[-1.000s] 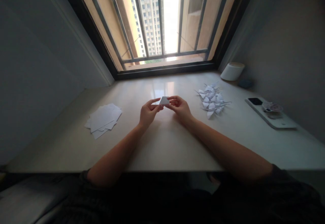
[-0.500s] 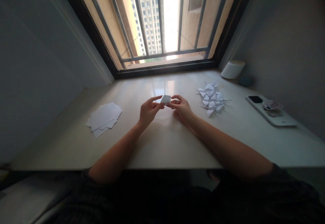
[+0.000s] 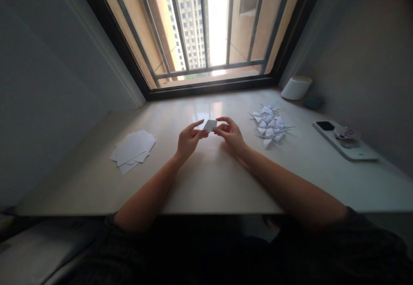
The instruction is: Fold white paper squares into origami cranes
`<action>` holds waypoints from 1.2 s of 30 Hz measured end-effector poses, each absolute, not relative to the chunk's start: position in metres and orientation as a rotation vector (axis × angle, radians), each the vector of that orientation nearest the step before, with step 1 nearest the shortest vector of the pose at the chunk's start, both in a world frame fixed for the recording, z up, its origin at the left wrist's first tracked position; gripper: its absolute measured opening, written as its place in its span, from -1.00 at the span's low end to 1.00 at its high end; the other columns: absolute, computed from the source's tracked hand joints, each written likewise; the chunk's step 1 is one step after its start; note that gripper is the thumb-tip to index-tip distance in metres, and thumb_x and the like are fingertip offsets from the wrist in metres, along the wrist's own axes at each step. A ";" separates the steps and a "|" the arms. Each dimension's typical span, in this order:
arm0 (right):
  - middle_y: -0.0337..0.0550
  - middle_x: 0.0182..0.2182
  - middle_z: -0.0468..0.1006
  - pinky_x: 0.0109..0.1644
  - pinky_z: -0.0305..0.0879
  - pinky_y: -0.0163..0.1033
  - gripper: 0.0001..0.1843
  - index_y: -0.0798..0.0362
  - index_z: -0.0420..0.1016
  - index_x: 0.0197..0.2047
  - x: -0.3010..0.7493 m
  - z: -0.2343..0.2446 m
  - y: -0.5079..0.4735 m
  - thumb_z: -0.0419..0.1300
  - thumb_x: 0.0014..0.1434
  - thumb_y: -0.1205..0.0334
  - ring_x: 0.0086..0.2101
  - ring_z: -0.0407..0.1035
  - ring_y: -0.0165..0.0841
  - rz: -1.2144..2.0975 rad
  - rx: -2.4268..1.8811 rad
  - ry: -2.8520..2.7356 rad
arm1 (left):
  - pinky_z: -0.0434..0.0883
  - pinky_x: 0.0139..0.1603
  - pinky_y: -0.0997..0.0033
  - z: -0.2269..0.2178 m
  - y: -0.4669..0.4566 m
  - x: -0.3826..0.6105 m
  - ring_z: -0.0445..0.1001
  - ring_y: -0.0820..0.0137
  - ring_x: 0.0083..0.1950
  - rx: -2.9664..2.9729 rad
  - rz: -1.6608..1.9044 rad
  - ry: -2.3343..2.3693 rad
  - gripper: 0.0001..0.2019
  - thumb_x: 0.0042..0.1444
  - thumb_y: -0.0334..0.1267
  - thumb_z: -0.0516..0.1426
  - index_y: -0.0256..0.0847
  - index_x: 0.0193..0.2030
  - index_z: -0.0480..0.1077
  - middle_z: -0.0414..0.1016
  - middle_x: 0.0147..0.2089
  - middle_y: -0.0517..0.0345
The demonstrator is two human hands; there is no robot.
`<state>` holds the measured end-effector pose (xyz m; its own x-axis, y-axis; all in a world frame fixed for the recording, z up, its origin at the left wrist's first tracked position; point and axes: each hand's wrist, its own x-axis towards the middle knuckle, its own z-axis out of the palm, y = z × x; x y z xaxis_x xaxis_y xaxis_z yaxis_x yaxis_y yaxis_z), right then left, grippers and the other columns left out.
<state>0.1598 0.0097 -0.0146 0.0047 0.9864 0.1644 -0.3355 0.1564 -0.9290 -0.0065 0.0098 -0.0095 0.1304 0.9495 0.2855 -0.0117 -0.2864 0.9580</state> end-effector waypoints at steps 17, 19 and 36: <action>-0.19 -0.47 0.60 -0.22 0.29 -0.19 -0.71 0.02 0.60 -0.45 0.158 -0.023 0.008 0.38 -0.12 -0.04 -0.38 0.43 -0.30 1.089 -0.990 -1.238 | 0.45 -0.26 0.39 -0.012 0.006 -0.011 0.58 0.32 -0.30 1.944 1.196 1.243 -0.74 0.08 -0.01 0.21 -0.15 -0.27 0.55 0.62 -0.34 0.12; -0.18 -0.45 0.61 -0.23 0.31 -0.19 -0.71 0.01 0.60 -0.44 0.157 -0.022 0.007 0.35 -0.09 -0.05 -0.35 0.45 -0.28 1.069 -0.996 -1.258 | 0.45 -0.27 0.39 -0.012 0.007 -0.012 0.58 0.32 -0.31 1.937 1.171 1.233 -0.72 0.08 0.01 0.19 -0.15 -0.30 0.55 0.62 -0.36 0.12; -0.16 -0.43 0.62 -0.31 0.29 -0.22 -0.78 0.02 0.61 -0.44 0.157 -0.015 0.001 0.36 -0.08 0.04 -0.41 0.44 -0.31 0.989 -1.033 -1.153 | 0.25 -0.39 0.48 -0.001 0.007 -0.012 0.47 0.44 -0.48 2.172 1.021 1.469 -0.67 0.14 0.07 0.13 -0.14 -0.43 0.48 0.58 -0.48 0.23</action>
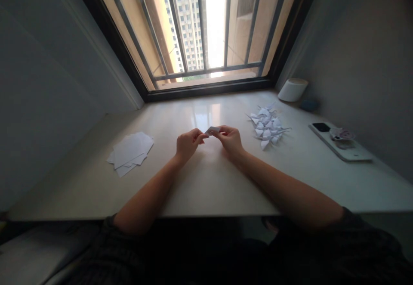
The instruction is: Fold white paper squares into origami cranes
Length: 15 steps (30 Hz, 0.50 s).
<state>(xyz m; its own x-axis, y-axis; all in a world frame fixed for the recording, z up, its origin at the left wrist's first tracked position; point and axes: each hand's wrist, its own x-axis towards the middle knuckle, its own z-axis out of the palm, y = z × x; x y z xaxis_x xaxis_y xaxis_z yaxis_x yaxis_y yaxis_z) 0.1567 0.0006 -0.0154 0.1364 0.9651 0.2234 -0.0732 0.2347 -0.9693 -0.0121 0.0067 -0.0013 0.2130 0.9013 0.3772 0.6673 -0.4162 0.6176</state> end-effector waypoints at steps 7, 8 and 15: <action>-0.17 -0.46 0.62 -0.28 0.31 -0.20 -0.77 0.02 0.62 -0.44 0.155 -0.015 -0.001 0.37 -0.10 0.03 -0.39 0.45 -0.29 1.046 -1.024 -1.125 | 0.17 -0.40 0.47 0.001 0.004 -0.009 0.44 0.42 -0.48 2.298 0.965 1.596 -0.70 0.19 0.04 0.09 -0.10 -0.37 0.46 0.57 -0.48 0.26; -0.17 -0.46 0.61 -0.28 0.31 -0.20 -0.76 0.02 0.62 -0.45 0.154 -0.015 -0.002 0.37 -0.10 0.02 -0.39 0.45 -0.29 1.048 -1.021 -1.128 | 0.15 -0.40 0.47 0.001 0.004 -0.009 0.44 0.41 -0.47 2.310 0.960 1.605 -0.70 0.19 0.05 0.09 -0.10 -0.37 0.46 0.56 -0.49 0.27; -0.26 -0.60 0.49 -0.41 0.19 -0.27 -0.73 0.03 0.56 -0.52 0.171 -0.009 0.011 0.38 -0.14 0.00 -0.51 0.29 -0.40 0.969 -1.083 -0.997 | 0.17 -0.39 0.45 -0.002 0.008 -0.017 0.42 0.43 -0.49 2.243 1.008 1.606 -0.58 0.20 0.10 0.04 -0.13 -0.52 0.40 0.54 -0.51 0.24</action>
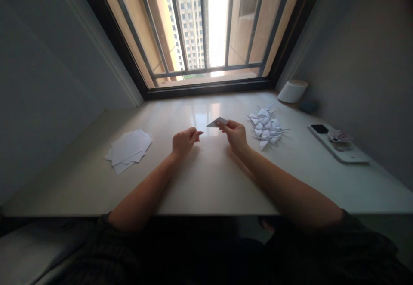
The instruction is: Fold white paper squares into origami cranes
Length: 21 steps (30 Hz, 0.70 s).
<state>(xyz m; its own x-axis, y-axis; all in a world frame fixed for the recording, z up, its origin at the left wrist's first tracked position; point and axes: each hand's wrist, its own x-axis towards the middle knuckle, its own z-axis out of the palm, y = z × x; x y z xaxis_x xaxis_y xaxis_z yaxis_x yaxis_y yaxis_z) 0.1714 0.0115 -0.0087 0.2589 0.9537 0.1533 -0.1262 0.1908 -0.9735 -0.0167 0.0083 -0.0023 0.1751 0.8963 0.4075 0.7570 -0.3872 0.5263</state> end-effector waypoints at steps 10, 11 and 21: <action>-0.17 -0.42 0.63 -0.23 0.32 -0.20 -0.71 0.03 0.63 -0.39 0.164 -0.022 0.014 0.35 -0.09 -0.01 -0.37 0.44 -0.29 1.075 -1.005 -1.220 | 0.26 -0.29 0.43 -0.003 0.006 -0.013 0.48 0.38 -0.31 2.269 1.069 1.474 -0.67 0.17 0.10 0.07 -0.09 -0.31 0.49 0.58 -0.32 0.18; -0.17 -0.41 0.63 -0.21 0.32 -0.19 -0.72 0.03 0.63 -0.39 0.162 -0.022 0.013 0.34 -0.08 -0.01 -0.35 0.46 -0.28 1.073 -0.989 -1.257 | 0.27 -0.28 0.43 -0.004 0.006 -0.013 0.47 0.37 -0.30 2.301 1.054 1.461 -0.68 0.15 0.10 0.10 -0.09 -0.30 0.50 0.57 -0.32 0.18; -0.30 -0.46 0.51 -0.28 0.31 -0.25 -0.42 -0.06 0.42 0.01 0.159 -0.022 0.010 0.38 -0.09 0.00 -0.43 0.38 -0.38 0.962 -0.972 -1.227 | 0.28 -0.32 0.43 -0.009 0.007 -0.011 0.44 0.39 -0.39 2.240 1.080 1.494 -0.64 0.13 0.10 0.12 -0.13 -0.45 0.50 0.55 -0.41 0.15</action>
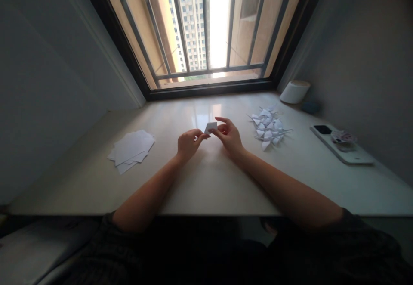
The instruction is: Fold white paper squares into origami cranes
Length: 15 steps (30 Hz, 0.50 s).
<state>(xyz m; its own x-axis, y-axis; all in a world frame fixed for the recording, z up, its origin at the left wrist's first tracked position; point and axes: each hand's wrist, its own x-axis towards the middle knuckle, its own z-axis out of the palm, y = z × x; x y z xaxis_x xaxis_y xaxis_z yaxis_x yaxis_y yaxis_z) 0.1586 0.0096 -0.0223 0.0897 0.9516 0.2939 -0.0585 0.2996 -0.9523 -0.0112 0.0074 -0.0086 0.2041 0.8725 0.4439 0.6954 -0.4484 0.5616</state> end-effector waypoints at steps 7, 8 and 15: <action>-0.28 -0.41 0.53 -0.23 0.33 -0.21 -0.52 -0.10 0.33 0.01 0.158 -0.021 0.004 0.29 0.04 0.00 -0.40 0.42 -0.36 0.867 -0.959 -1.312 | 0.35 -0.26 0.41 -0.008 0.006 -0.009 0.48 0.37 -0.35 2.162 1.137 1.379 -0.65 0.14 0.08 0.11 -0.13 -0.43 0.52 0.57 -0.40 0.15; -0.27 -0.41 0.53 -0.22 0.33 -0.20 -0.58 -0.10 0.37 -0.02 0.158 -0.020 0.003 0.27 0.06 0.00 -0.39 0.42 -0.35 0.849 -0.965 -1.337 | 0.35 -0.24 0.41 -0.008 0.005 -0.008 0.48 0.37 -0.34 2.180 1.136 1.348 -0.67 0.14 0.06 0.12 -0.12 -0.42 0.52 0.57 -0.40 0.15; -0.22 -0.36 0.53 -0.27 0.33 -0.23 -0.65 -0.09 0.51 -0.05 0.158 -0.016 0.000 0.27 0.08 0.02 -0.37 0.39 -0.36 0.795 -0.945 -1.474 | 0.33 -0.30 0.42 -0.010 0.004 -0.007 0.46 0.39 -0.36 2.180 1.123 1.265 -0.74 0.08 0.00 0.20 -0.16 -0.36 0.54 0.57 -0.37 0.14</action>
